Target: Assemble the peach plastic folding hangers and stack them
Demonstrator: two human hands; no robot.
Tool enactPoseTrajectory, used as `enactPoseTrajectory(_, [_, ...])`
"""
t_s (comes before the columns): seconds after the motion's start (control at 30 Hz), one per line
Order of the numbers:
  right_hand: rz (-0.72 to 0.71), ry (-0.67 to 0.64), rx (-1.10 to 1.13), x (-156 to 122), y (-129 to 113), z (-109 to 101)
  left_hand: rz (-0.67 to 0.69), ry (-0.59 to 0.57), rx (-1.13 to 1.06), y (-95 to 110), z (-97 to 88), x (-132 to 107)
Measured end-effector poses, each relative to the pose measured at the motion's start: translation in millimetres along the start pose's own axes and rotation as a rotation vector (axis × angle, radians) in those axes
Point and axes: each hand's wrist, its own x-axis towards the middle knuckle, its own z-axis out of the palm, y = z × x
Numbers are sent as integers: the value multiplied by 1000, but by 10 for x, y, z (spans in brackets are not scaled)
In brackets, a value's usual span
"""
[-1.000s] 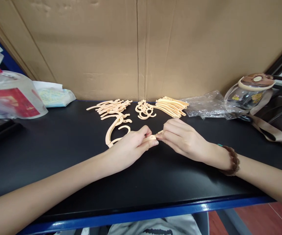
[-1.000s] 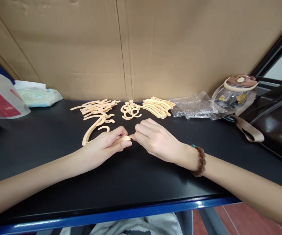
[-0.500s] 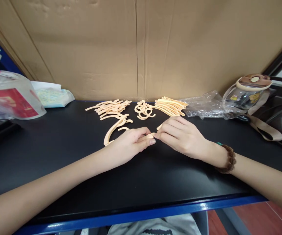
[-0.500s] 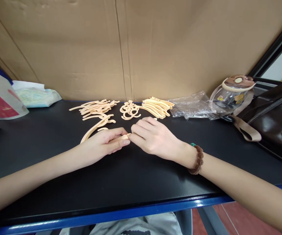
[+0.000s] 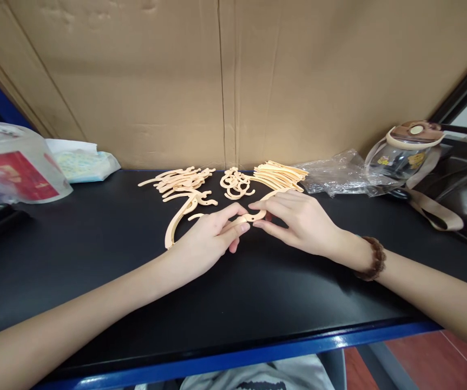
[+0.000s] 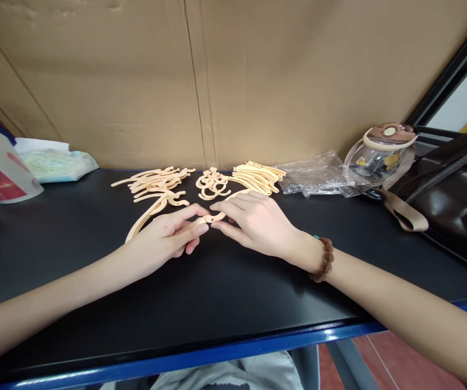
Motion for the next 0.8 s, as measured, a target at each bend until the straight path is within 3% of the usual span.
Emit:
enactPoseTrajectory(0.3, [30, -27, 81, 0, -4, -16, 7, 2, 42, 2, 14, -10])
enactPoseTrajectory(0.43, [260, -45, 230, 20, -27, -31, 102, -28, 132, 48, 48, -48])
enactPoseTrajectory(0.57, [484, -128, 308, 16, 77, -8, 263, -51, 422, 96, 94, -113])
enactPoseTrajectory(0.7, [471, -278, 369, -37, 310, 15, 422, -81, 604, 93, 67, -121])
enactPoseTrajectory(0.8, [426, -340, 448, -72, 468, -7, 420, -79, 648, 66, -51, -86])
